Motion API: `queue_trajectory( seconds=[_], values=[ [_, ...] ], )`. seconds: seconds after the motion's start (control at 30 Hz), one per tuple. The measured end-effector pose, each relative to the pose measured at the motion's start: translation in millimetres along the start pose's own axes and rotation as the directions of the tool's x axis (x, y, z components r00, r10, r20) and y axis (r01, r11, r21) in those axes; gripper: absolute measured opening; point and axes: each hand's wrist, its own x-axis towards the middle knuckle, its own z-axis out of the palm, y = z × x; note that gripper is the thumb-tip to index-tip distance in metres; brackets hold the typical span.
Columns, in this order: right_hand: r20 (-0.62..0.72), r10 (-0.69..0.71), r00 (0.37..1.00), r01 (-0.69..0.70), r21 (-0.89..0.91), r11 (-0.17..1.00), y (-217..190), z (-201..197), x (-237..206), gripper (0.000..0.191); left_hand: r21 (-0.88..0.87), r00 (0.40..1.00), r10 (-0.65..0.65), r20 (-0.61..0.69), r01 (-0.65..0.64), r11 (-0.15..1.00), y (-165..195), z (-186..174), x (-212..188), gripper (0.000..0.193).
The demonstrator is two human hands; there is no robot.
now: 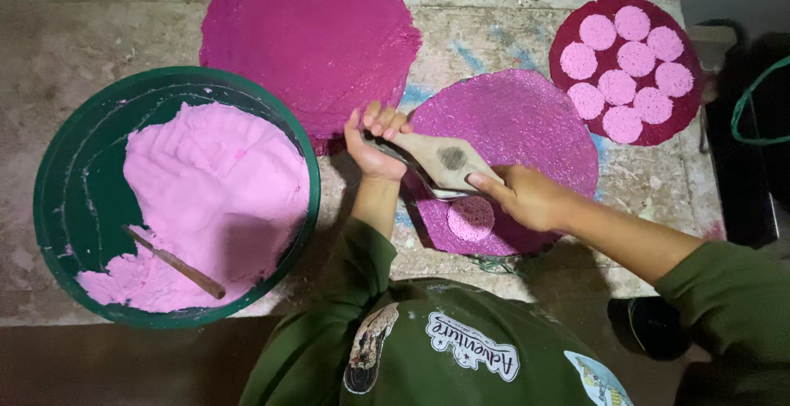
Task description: The person scoops pink dough from a large green basin into a wooden hand press and squeezes the press to extrude round dough discs onto a round board. They repeat the cycle, filling boards with discs and moving filled boards aside.
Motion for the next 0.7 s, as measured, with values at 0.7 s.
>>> queue_trajectory(
  seconds=[0.7],
  values=[
    [-0.166,-0.025,0.986,-0.004,-0.169,0.986,-9.2,2.6,9.9,0.063,0.043,0.997,0.026,-0.077,-0.022,0.999,3.0,-0.1,25.4,0.028]
  ],
)
